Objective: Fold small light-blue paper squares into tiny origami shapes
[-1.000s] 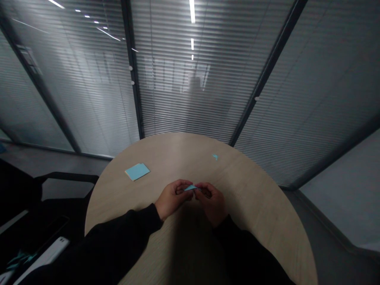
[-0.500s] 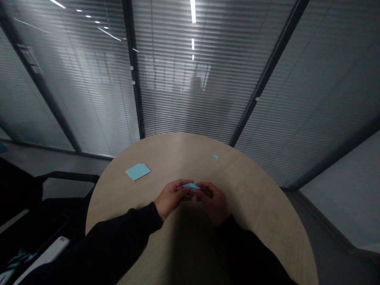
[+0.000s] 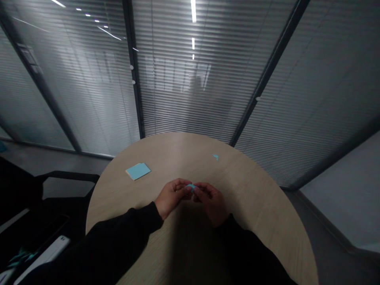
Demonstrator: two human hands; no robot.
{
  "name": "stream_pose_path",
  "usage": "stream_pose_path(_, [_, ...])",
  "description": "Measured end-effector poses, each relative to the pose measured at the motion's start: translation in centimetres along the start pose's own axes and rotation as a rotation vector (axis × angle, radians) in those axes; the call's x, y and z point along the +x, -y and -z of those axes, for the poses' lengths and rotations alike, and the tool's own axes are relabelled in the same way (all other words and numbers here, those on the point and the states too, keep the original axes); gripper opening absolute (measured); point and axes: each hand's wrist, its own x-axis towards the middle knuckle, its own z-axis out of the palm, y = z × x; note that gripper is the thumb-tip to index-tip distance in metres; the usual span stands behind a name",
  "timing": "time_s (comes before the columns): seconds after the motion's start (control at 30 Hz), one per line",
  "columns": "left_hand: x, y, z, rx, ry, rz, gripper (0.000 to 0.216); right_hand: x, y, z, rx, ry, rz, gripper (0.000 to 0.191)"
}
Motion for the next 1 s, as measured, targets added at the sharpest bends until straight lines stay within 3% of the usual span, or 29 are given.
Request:
stream_pose_path(0.63, [0.05, 0.06, -0.05, 0.057, -0.031, 0.057, 0.043, -0.09, 0.43, 0.22, -0.129, -0.080, -0.027, 0.038])
stream_pose_path(0.8, [0.07, 0.09, 0.04, 0.088, -0.003, 0.045, 0.043, 0.12, 0.01, 0.43, -0.058, -0.071, -0.085, 0.037])
stream_pose_path(1.0, [0.18, 0.18, 0.31, 0.218, -0.004, -0.004, 0.039, 0.18, -0.33, 0.57, -0.084, -0.024, -0.043, 0.032])
